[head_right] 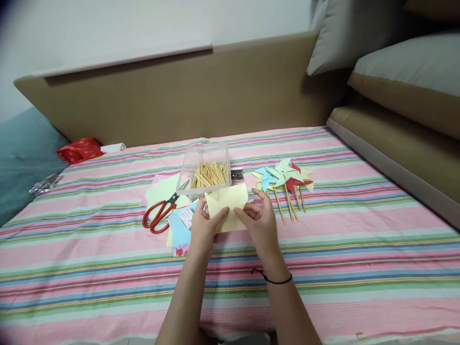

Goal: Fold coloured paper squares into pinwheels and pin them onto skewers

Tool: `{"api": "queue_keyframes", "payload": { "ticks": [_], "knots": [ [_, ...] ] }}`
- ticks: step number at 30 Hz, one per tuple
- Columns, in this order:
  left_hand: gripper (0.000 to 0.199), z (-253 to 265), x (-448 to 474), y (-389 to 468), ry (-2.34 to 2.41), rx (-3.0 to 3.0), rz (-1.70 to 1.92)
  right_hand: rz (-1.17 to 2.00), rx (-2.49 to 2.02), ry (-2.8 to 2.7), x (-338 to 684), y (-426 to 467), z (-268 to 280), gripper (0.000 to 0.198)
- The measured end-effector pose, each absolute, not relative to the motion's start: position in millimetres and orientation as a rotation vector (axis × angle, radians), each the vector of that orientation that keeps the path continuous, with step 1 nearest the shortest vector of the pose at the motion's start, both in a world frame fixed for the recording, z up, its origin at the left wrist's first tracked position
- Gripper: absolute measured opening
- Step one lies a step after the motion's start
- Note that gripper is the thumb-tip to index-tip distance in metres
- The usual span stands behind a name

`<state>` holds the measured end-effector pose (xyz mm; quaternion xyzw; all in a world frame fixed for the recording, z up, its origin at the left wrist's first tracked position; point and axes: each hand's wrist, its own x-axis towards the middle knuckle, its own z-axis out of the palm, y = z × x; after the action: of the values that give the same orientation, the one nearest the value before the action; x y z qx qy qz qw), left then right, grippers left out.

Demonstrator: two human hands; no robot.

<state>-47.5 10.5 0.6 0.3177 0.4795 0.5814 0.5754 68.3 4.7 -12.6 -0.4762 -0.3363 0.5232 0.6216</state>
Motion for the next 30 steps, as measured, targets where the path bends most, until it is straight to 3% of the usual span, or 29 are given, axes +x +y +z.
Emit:
{"api": "queue_keyframes", "payload": {
  "ticks": [9,19,30],
  "knots": [
    [0.043,1.9,-50.6,12.1,1.091,0.718,1.331,1.168,-1.146,-0.824,74.6,6.3,-15.9,0.08],
    [0.051,0.0,-50.6,10.7,1.088,0.789,1.302,1.197,-1.13,-0.841,74.9,5.3,-16.5,0.067],
    [0.051,1.6,-51.3,10.5,1.094,0.772,1.303,1.212,-1.158,-0.845,73.3,6.2,-16.2,0.069]
  ]
}}
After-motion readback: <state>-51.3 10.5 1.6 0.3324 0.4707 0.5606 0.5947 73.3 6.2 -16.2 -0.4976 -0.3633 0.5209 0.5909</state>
